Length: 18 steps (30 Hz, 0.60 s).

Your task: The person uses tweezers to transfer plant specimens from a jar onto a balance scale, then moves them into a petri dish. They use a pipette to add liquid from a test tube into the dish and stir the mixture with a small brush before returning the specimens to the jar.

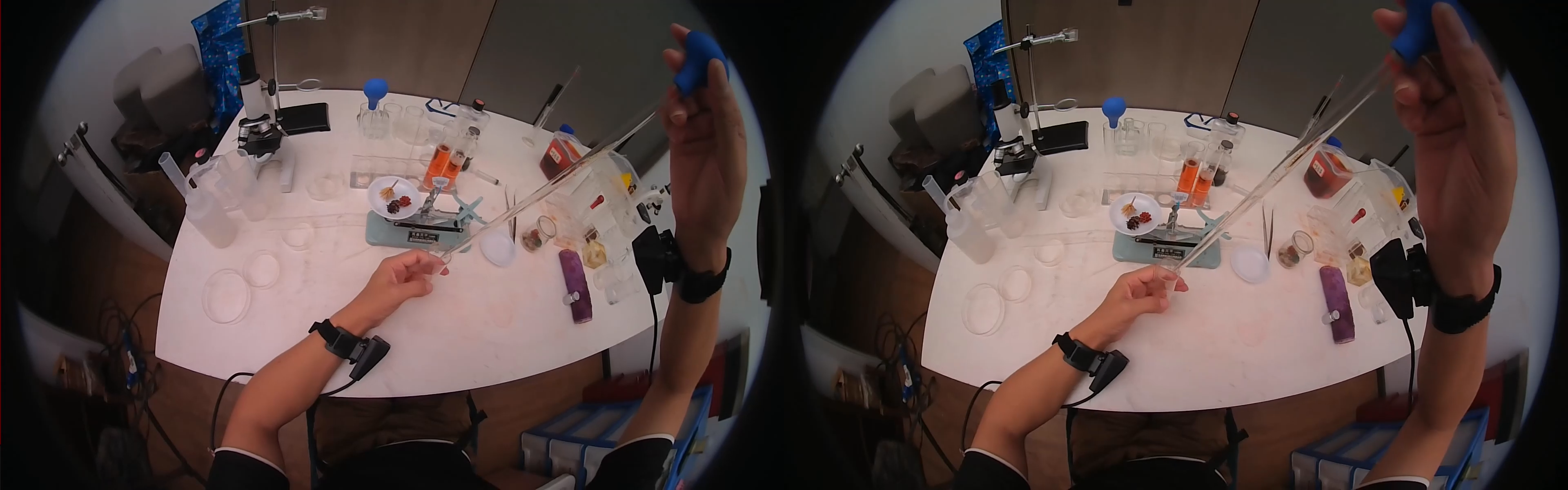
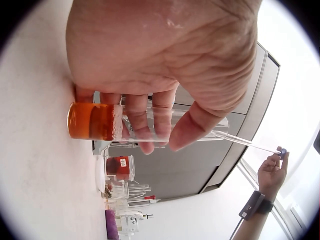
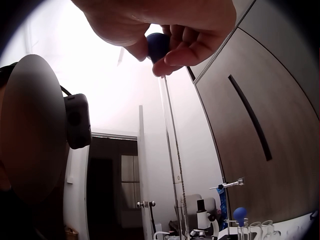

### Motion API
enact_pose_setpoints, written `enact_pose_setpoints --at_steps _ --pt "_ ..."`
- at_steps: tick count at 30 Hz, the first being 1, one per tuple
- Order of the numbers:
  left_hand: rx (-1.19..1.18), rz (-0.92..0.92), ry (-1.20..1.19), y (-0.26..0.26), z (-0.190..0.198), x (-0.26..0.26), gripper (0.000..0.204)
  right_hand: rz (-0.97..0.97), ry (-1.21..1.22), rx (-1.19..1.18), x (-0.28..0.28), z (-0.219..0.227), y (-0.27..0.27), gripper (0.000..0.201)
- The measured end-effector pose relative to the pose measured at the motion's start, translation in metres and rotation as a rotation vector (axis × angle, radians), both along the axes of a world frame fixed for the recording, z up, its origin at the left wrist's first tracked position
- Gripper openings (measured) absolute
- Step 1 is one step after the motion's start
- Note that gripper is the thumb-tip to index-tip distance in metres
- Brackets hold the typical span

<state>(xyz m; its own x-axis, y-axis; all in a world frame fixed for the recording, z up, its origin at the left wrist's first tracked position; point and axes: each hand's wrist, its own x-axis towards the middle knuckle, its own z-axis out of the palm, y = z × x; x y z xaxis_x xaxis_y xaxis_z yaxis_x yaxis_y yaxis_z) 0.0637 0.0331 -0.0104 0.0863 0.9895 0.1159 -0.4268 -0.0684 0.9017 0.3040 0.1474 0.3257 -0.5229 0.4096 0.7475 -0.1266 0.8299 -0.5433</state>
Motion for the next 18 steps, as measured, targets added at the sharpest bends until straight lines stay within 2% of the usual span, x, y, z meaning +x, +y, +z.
enact_pose_setpoints --at_steps 18 --pt "-0.021 -0.001 0.002 0.0011 -0.0037 -0.0003 0.037 -0.079 0.019 -0.013 0.0078 -0.0031 -0.0009 0.055"
